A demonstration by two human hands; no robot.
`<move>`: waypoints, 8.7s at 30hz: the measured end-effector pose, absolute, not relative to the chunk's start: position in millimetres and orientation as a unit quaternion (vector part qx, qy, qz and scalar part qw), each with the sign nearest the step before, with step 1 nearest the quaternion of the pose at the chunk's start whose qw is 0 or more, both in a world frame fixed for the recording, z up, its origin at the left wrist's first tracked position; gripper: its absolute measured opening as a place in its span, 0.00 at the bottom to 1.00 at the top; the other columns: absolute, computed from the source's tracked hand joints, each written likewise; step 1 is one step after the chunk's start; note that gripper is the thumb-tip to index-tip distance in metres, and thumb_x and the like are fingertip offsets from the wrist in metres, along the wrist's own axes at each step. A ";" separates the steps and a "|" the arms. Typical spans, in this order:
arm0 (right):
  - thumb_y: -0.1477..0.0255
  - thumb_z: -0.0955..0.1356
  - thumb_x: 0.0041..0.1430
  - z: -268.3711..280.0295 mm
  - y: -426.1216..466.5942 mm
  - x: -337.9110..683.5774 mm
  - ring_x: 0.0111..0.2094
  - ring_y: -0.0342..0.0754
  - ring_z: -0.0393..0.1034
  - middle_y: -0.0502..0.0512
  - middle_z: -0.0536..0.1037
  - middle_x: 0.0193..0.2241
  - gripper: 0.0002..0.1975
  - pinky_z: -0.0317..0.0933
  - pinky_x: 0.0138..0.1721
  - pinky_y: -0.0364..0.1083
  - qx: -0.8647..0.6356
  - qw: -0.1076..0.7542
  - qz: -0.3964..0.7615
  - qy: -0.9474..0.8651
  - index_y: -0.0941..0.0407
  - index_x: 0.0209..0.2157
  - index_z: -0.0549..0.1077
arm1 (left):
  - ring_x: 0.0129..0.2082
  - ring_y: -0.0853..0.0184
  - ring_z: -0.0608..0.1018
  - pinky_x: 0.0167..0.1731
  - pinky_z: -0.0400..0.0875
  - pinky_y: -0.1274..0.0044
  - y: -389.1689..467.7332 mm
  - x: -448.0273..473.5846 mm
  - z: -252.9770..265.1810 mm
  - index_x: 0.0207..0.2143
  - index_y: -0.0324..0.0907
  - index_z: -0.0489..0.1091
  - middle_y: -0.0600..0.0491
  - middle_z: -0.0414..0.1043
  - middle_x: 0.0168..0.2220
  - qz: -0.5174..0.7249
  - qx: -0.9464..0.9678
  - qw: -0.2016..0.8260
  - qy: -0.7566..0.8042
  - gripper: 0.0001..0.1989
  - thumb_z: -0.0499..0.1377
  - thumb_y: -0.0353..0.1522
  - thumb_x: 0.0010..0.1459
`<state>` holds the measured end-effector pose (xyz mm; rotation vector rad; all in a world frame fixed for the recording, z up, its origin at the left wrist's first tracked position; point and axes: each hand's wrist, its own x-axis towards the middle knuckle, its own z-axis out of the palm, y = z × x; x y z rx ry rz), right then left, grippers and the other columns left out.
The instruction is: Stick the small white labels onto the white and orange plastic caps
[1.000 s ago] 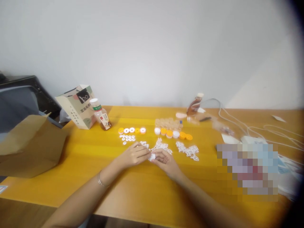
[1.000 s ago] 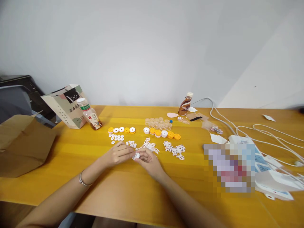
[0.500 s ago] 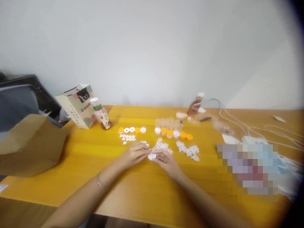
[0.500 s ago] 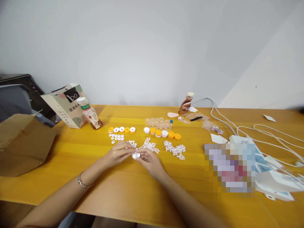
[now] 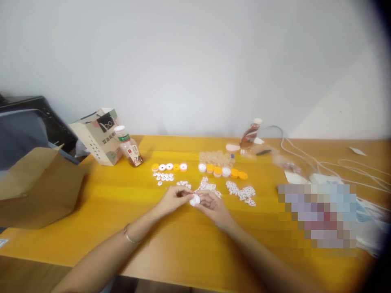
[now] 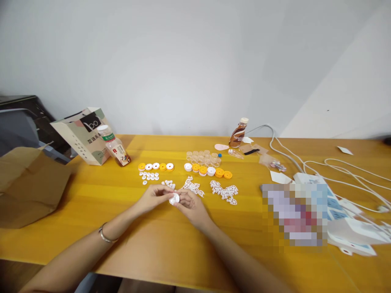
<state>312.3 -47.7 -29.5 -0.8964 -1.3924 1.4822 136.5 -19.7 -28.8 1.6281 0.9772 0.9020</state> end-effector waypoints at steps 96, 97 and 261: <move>0.70 0.70 0.45 -34.9 -46.9 314.5 0.34 0.46 0.70 0.52 0.75 0.31 0.16 0.64 0.39 0.47 -0.397 0.481 0.550 -0.556 0.54 0.37 0.65 | 0.32 0.70 0.71 0.36 0.67 0.76 -30.1 136.8 -10.7 0.42 0.38 0.68 0.48 0.68 0.36 0.385 0.722 0.429 0.383 0.19 0.61 0.35 0.46; 0.70 0.70 0.45 -35.4 -47.1 314.6 0.34 0.46 0.70 0.52 0.75 0.31 0.16 0.64 0.40 0.47 -0.395 0.479 0.549 -0.560 0.54 0.37 0.66 | 0.31 0.69 0.71 0.35 0.67 0.76 -31.1 137.2 -10.6 0.42 0.38 0.68 0.48 0.68 0.36 0.382 0.731 0.414 0.386 0.19 0.61 0.36 0.46; 0.66 0.71 0.43 -29.3 -43.7 316.4 0.42 0.49 0.70 0.53 0.78 0.35 0.10 0.57 0.50 0.50 -0.368 0.501 0.704 -0.343 0.55 0.25 0.67 | 0.30 0.70 0.73 0.32 0.67 0.79 -17.8 143.5 -30.1 0.36 0.40 0.70 0.53 0.73 0.31 0.400 0.747 0.301 0.438 0.08 0.57 0.30 0.50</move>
